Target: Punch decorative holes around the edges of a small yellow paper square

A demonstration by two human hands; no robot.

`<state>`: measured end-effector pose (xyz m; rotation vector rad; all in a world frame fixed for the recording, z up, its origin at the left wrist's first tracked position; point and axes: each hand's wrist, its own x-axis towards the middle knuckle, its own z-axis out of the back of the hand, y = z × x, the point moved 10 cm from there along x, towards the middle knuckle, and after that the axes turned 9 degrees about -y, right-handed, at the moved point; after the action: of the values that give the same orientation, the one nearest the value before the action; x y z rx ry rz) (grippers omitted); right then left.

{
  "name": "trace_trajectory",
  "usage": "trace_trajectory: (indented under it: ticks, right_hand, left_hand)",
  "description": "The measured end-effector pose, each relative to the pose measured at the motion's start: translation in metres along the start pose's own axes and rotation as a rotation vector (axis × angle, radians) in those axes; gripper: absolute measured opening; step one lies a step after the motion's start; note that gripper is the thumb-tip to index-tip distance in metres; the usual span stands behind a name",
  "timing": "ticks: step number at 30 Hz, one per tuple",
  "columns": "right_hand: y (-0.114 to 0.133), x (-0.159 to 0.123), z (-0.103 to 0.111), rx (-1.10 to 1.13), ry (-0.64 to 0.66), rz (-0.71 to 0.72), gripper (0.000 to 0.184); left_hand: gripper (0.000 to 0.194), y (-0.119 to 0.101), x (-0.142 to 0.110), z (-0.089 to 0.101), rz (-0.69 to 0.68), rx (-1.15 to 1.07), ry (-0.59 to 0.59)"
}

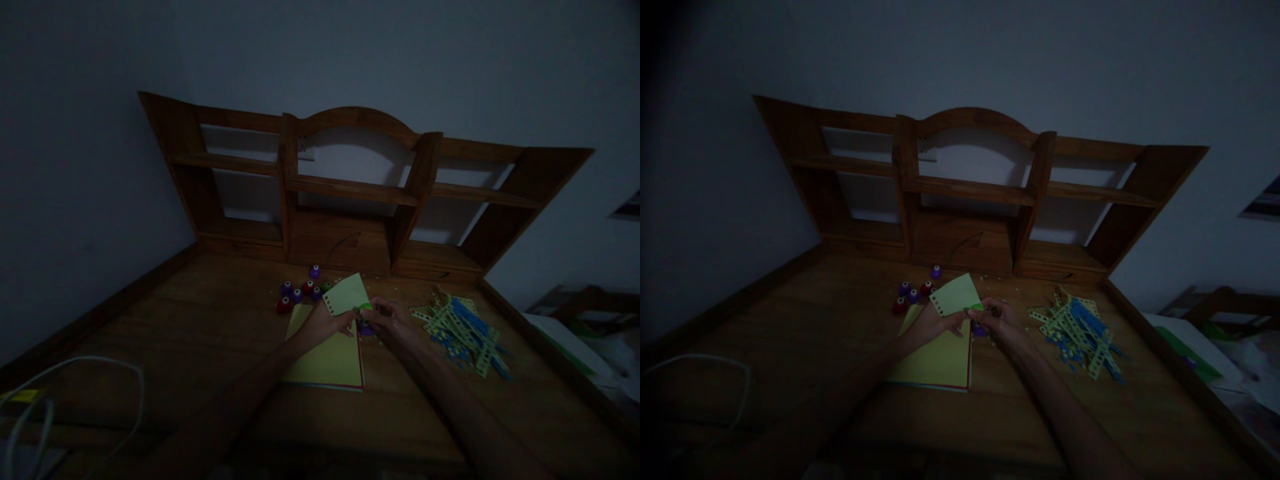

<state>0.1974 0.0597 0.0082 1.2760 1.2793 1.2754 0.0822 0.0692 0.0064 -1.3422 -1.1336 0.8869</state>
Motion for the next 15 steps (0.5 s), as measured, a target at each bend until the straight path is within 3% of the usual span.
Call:
trace_trajectory:
  ticks: [6,15]
  right_hand:
    - [-0.015,0.006,0.009,0.016,-0.054,-0.008,0.025]
    - [-0.011,0.004,0.011,0.021,-0.069,-0.048,0.032]
  left_hand:
    - [0.033,0.001,0.001,0.001,-0.048,-0.008,0.004]
    - [0.039,-0.001,0.000,0.003,-0.070,0.007,0.003]
